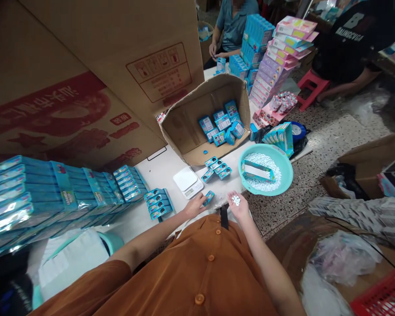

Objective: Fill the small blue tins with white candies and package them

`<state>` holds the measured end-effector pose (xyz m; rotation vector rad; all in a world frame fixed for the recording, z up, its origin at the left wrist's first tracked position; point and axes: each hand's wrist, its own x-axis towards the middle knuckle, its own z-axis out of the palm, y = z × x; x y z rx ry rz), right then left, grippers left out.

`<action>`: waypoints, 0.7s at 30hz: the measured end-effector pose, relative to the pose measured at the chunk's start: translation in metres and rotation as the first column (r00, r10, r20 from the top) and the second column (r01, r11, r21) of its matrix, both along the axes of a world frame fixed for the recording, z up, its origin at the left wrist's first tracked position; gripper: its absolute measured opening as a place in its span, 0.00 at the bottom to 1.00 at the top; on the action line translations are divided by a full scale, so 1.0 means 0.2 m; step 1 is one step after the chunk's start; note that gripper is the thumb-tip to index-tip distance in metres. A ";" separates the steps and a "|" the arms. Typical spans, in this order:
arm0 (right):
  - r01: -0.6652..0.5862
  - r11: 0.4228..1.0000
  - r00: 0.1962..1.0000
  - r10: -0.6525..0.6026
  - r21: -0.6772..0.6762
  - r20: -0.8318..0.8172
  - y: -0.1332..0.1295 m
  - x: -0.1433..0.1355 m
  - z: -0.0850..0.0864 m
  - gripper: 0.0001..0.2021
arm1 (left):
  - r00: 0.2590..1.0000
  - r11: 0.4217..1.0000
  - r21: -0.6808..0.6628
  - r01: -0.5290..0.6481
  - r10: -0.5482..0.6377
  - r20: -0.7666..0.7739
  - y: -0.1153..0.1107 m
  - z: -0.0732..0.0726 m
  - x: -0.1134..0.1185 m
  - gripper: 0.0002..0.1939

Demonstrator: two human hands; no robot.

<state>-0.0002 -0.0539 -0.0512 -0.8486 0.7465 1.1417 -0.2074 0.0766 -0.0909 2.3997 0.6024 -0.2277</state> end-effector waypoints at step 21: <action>0.003 1.000 1.000 -0.002 -0.029 0.009 -0.01 0.03 0.01 0.11 | 0.917 0.919 0.088 0.385 -0.392 0.078 0.18 0.13 0.16 0.05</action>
